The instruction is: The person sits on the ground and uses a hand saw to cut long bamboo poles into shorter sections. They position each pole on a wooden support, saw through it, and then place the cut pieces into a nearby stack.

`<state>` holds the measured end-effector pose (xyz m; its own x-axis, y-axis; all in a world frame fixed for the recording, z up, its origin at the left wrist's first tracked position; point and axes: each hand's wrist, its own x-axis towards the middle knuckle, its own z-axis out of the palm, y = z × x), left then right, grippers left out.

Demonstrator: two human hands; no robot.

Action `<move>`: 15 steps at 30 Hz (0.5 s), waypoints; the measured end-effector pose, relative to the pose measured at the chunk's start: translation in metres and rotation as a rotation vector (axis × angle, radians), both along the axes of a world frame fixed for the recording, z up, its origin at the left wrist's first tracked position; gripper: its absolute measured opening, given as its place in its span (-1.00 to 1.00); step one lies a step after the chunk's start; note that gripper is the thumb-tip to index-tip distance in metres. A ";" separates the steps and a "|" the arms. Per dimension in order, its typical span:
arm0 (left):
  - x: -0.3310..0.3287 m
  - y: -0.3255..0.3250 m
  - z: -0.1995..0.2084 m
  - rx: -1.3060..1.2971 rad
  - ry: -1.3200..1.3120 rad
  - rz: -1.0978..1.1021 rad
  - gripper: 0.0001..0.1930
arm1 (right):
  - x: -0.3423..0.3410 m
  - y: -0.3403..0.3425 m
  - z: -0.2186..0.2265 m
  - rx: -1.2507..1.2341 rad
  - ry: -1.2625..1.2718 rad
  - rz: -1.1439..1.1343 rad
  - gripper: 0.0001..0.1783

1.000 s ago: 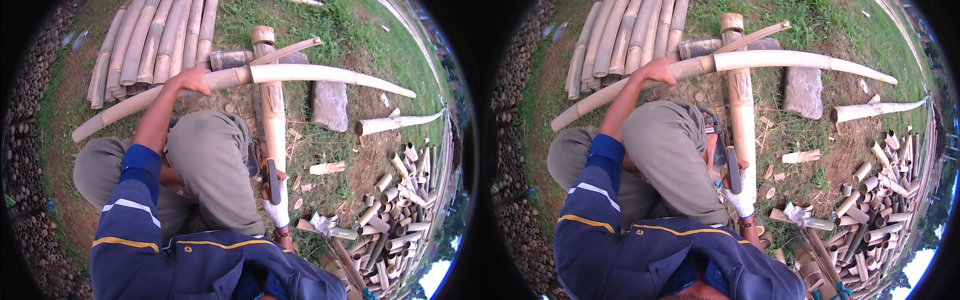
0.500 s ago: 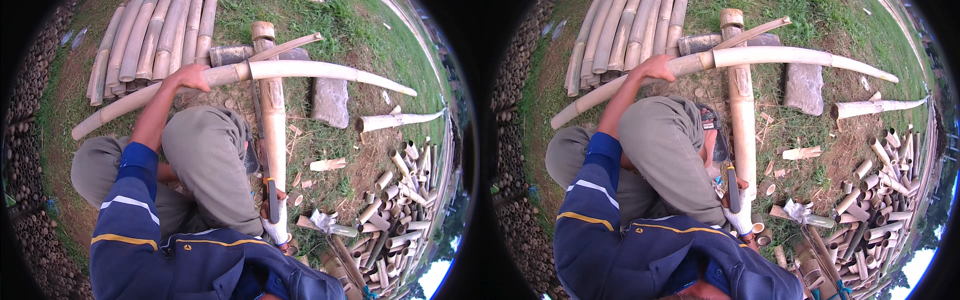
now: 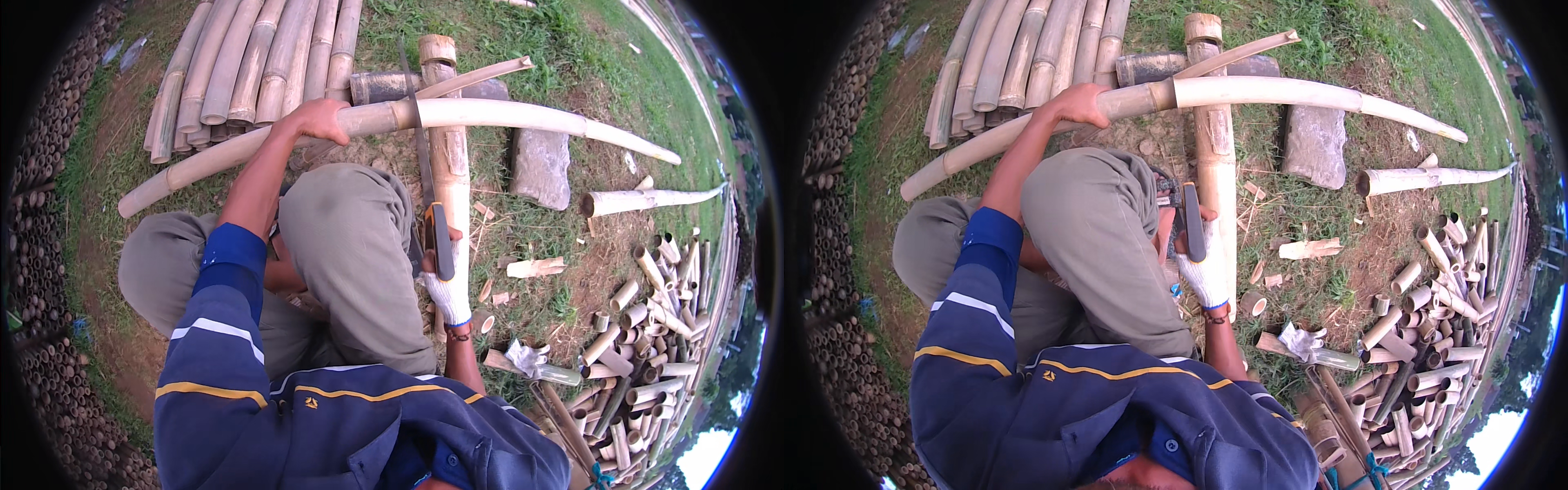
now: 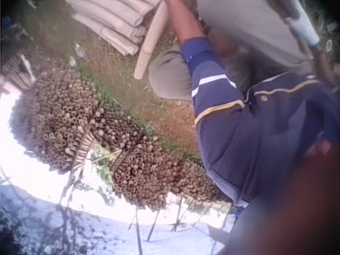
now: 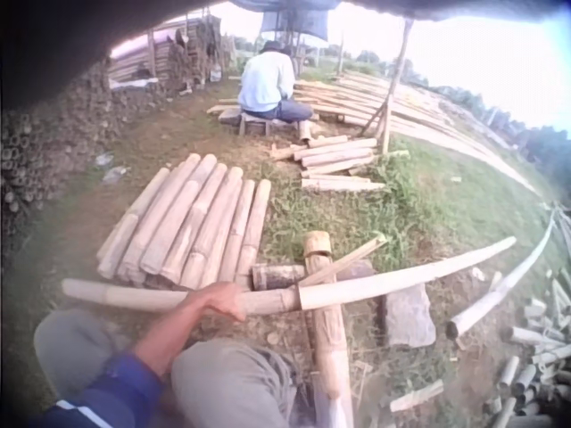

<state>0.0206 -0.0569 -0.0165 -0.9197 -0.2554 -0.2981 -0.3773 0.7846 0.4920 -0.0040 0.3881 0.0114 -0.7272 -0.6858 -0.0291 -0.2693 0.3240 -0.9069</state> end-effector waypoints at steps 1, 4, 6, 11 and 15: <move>0.001 0.000 0.000 0.010 -0.015 0.004 -0.27 | 0.026 0.038 0.004 0.032 -0.018 0.007 -0.35; 0.001 0.012 -0.002 -0.036 0.019 0.026 -0.24 | 0.066 0.099 0.009 0.051 -0.088 -0.038 -0.33; 0.004 0.016 0.006 -0.037 -0.029 0.048 -0.22 | 0.052 0.075 0.020 -0.016 -0.306 -0.079 -0.33; -0.006 0.023 0.013 -0.068 0.012 0.065 -0.20 | -0.059 -0.113 0.042 0.058 -0.154 -0.089 -0.41; -0.002 0.018 0.005 -0.025 -0.006 0.026 -0.19 | -0.054 -0.107 0.046 0.084 -0.060 -0.038 -0.39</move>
